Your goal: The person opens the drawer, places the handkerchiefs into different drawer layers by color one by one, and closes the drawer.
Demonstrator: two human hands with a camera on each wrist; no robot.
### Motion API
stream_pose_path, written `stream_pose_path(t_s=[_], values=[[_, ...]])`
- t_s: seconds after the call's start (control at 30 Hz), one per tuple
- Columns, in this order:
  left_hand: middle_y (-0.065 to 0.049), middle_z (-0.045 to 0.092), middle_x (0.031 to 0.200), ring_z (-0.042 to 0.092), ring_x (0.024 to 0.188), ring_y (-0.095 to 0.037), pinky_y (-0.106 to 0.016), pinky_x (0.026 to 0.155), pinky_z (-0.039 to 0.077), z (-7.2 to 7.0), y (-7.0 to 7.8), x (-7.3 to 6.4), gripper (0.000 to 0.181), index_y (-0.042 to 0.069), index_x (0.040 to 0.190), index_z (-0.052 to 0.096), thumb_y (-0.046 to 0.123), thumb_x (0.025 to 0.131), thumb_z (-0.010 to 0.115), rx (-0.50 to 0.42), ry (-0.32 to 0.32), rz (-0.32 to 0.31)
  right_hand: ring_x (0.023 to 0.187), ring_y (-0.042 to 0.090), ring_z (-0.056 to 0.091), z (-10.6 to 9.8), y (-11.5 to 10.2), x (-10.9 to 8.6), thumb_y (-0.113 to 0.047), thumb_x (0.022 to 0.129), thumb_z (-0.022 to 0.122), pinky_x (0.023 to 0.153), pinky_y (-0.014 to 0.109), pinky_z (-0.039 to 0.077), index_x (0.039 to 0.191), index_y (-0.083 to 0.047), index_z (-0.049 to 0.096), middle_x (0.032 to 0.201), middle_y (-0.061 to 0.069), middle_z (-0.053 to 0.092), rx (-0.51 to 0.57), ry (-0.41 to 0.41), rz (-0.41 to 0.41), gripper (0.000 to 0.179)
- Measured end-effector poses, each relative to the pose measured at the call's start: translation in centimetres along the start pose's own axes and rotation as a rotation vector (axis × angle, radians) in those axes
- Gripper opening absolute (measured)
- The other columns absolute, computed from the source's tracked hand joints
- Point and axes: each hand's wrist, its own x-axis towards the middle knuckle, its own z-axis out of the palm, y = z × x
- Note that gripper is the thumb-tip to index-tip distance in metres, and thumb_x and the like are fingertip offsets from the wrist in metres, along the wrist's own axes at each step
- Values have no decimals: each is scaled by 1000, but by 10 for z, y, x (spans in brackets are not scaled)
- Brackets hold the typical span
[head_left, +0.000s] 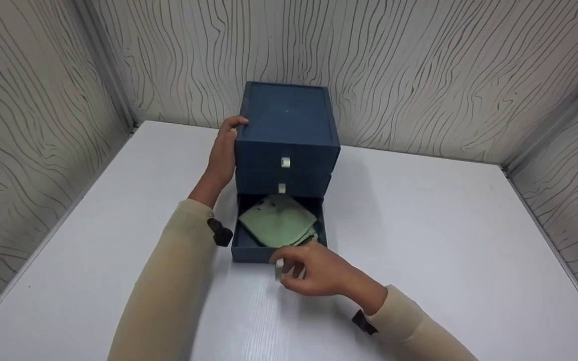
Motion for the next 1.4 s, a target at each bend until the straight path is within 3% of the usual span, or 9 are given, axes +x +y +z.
stream_pose_path(t_s=[0.2,0.43,0.63,0.83,1.03,1.27,1.4], values=[[-19,35,145,35,135,-28,-41,111,26,1,6,-2,37,-4,128,42,12,104,18,10,-1,1,78,3,65,5,1,3,-22,90,60,73,25,53,120,-17,64,98,1,71,-58,-49,107,31],[-17,35,146,37,134,-27,-42,111,27,-2,-24,7,41,-1,130,42,17,106,15,-2,2,23,82,2,64,12,4,5,-24,88,63,74,24,51,119,-20,64,97,-2,71,-112,-51,124,31],[-12,39,142,41,129,-22,-39,107,30,-2,-32,9,40,4,127,45,24,106,19,-15,12,57,88,5,63,15,6,7,-27,89,64,76,27,51,119,-21,65,100,-4,69,-154,-54,145,30],[-11,41,140,41,129,-20,-38,108,30,-2,-33,8,39,6,125,47,25,104,20,-17,21,81,84,4,62,19,7,9,-26,89,63,73,26,51,114,-22,67,96,-7,70,-192,-29,151,25],[-13,38,142,39,129,-21,-37,107,30,-2,-30,8,39,3,127,45,21,106,19,-19,16,57,79,3,61,19,9,12,-17,89,61,70,24,50,107,-18,70,93,-6,71,-225,4,121,21],[-19,35,144,36,133,-27,-40,109,28,-1,-8,2,39,-4,129,43,13,104,18,-15,3,18,75,3,60,17,10,17,-8,90,57,70,23,49,100,-18,72,92,-7,72,-234,31,120,22],[-18,37,143,35,135,-27,-41,111,27,-1,-13,4,40,-3,129,43,14,105,17,-10,6,35,78,3,61,16,13,20,-7,90,57,72,23,49,97,-18,73,91,-8,72,-236,42,113,20]])
